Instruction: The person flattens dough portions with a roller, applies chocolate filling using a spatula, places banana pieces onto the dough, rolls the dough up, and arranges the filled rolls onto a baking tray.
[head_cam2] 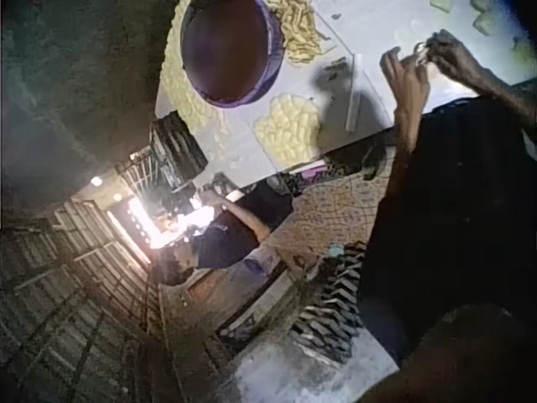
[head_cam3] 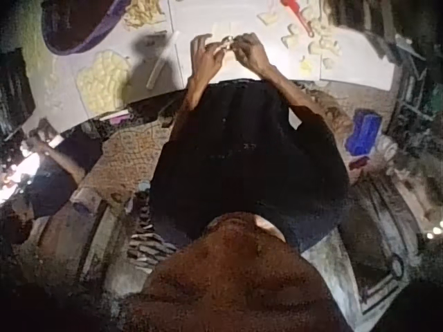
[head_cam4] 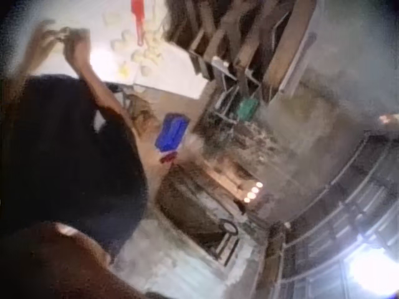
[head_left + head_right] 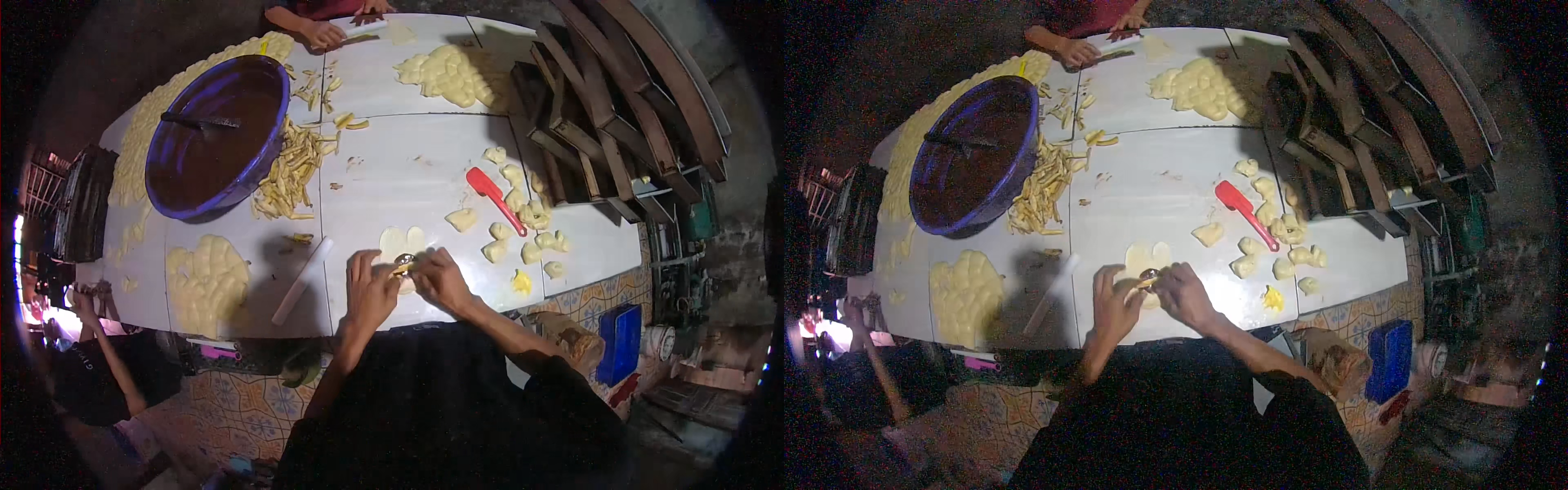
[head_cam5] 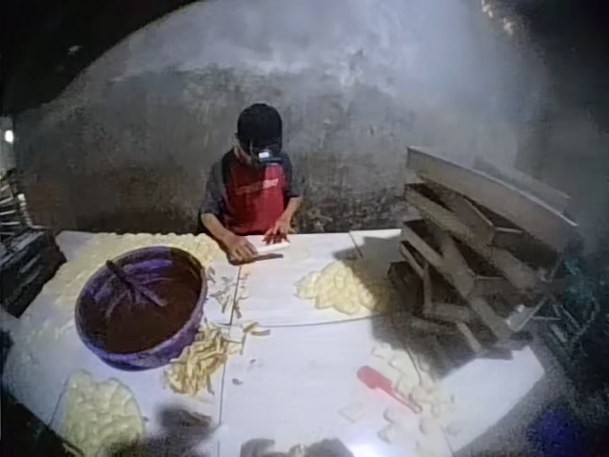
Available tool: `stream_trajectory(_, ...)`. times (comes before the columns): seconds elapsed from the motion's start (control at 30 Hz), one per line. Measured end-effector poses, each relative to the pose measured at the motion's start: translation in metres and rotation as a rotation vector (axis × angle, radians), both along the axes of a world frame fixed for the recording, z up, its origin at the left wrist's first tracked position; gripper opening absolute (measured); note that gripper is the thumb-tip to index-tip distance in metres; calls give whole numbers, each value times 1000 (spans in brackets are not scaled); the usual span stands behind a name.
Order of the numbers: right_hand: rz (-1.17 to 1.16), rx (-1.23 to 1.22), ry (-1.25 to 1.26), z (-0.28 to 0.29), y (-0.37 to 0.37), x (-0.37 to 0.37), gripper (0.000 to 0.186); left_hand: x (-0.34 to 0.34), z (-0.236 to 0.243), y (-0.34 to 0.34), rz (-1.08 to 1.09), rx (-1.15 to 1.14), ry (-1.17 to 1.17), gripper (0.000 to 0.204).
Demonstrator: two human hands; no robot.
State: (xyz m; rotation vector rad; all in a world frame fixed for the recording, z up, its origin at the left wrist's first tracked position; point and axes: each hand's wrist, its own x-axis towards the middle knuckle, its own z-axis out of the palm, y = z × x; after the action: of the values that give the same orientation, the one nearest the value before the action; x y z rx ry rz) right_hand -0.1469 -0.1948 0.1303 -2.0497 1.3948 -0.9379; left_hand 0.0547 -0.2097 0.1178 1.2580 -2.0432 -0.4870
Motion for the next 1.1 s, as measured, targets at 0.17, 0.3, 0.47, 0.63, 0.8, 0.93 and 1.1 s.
stream_trajectory(0.17,80,-103,-35,-29,18,-4,19,6,2,12,-160,-90,-76,19)
stream_trajectory(0.3,-120,-45,-197,-19,2,6,15,-8,-8,-3,28,-75,73,10)
stream_trajectory(0.47,-77,135,-190,-27,-31,-3,28,-20,-4,-28,77,4,-37,13)
stream_trajectory(0.63,6,-66,54,-8,-17,-2,29,-10,2,-14,29,-46,-82,25)
stream_trajectory(0.8,20,185,-75,-24,-24,1,24,1,-16,-28,-143,-63,-132,23)
stream_trajectory(0.93,-154,-114,133,-23,-21,-4,26,-10,-13,-19,56,-153,-179,27)
stream_trajectory(1.1,-195,137,398,-32,-17,22,63,-25,-20,-31,12,87,-364,60)
